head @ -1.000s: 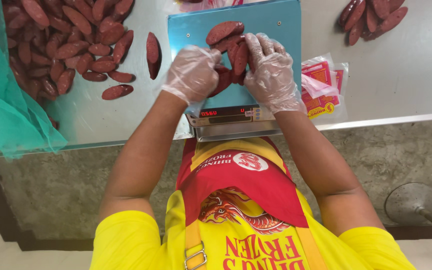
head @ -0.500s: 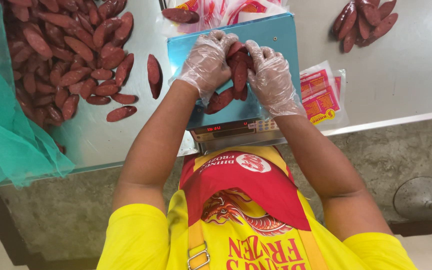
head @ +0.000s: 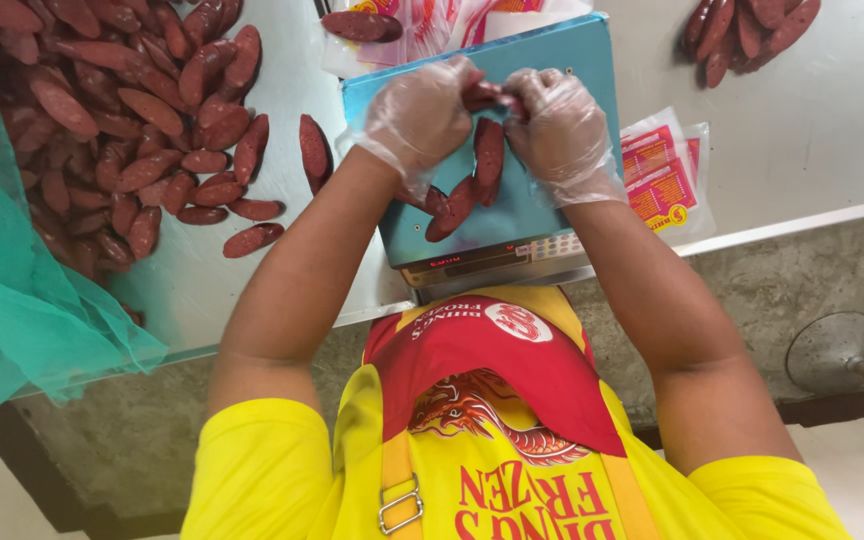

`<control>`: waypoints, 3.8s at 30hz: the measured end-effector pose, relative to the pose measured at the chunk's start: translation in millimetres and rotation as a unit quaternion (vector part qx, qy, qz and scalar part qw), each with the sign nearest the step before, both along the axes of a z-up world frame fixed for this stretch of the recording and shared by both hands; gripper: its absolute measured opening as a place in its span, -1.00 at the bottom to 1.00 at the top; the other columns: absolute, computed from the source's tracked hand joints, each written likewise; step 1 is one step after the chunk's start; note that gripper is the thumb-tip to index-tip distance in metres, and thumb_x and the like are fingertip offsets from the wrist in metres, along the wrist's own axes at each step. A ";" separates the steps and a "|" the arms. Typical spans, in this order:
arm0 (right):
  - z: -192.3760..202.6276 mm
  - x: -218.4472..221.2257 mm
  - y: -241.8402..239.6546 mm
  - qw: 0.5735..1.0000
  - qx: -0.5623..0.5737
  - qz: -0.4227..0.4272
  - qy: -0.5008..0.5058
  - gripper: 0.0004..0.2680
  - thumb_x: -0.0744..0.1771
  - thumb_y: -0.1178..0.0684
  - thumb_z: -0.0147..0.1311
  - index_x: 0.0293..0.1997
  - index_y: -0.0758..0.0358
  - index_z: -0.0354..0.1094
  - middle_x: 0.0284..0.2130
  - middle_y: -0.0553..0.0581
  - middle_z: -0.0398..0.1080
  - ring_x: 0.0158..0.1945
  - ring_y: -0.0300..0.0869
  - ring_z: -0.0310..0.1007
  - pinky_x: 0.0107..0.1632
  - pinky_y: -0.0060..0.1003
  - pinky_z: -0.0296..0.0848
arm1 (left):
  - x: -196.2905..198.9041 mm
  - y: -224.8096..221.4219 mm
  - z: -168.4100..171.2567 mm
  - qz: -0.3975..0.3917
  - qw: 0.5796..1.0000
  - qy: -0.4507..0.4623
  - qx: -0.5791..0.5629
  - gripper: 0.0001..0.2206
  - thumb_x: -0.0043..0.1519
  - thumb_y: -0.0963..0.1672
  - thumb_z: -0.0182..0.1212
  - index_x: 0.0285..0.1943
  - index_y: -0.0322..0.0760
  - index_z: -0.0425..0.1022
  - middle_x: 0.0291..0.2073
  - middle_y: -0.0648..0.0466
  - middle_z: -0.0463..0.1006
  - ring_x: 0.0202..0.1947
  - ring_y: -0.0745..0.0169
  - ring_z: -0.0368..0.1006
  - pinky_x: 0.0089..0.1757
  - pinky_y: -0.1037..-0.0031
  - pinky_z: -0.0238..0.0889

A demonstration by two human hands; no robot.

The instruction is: The person, wearing gloves, picks up individual slices of meat from a pile, places them on a digital scale to weigh them, and then puts the portions into plastic bags.

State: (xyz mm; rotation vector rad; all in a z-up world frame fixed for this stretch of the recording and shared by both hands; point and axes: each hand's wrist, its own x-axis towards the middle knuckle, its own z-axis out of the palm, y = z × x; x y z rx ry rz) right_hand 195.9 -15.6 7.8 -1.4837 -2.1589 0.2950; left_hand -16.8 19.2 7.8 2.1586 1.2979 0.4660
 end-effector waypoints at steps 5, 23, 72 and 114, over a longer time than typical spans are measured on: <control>23.2 7.3 6.5 0.972 -0.099 -0.031 0.213 -0.87 0.37 0.19 0.07 -0.01 0.15 0.45 -0.18 0.18 0.49 -0.13 0.00 0.58 -0.01 -0.14 0.56 | -58.1 -12.9 25.3 -0.012 0.965 -0.242 -0.101 -0.74 0.18 -0.29 0.13 0.06 -0.36 0.43 -0.06 -0.12 0.63 0.02 -0.02 0.60 0.06 0.27 0.46; 78.0 -6.5 17.6 0.910 -0.228 0.257 -0.233 -0.69 0.23 -0.08 0.26 -0.01 0.20 0.42 -0.03 0.29 0.38 -0.15 0.18 0.51 -0.17 0.03 0.50 | -75.5 -83.6 12.9 -0.021 0.997 -0.006 0.070 -0.62 0.09 -0.14 0.44 0.06 -0.31 0.45 -0.18 -0.10 0.57 -0.14 -0.20 0.52 -0.09 0.09 0.37; -30.2 149.9 211.2 0.652 -0.223 0.082 0.720 -0.62 0.43 -0.25 -0.04 -0.45 0.23 0.27 -0.40 0.24 0.37 -0.26 0.05 0.37 -0.10 -0.09 0.37 | -102.9 -69.2 -6.1 0.385 0.777 -0.489 -0.094 -0.89 0.43 -0.18 0.18 0.04 -0.36 0.53 -0.35 0.16 0.49 -0.38 0.53 0.27 -0.33 0.69 0.15; -68.4 143.4 232.0 0.871 -0.217 -0.124 0.423 -0.82 0.34 0.30 0.08 0.02 0.25 0.48 -0.17 -0.02 0.52 -0.20 -0.30 0.63 -0.27 -0.42 0.57 | -81.1 16.9 -41.9 0.288 0.934 -0.060 0.203 -0.77 0.26 -0.09 0.28 0.05 -0.16 0.66 0.05 -0.07 0.62 0.12 -0.11 0.50 0.16 0.16 0.24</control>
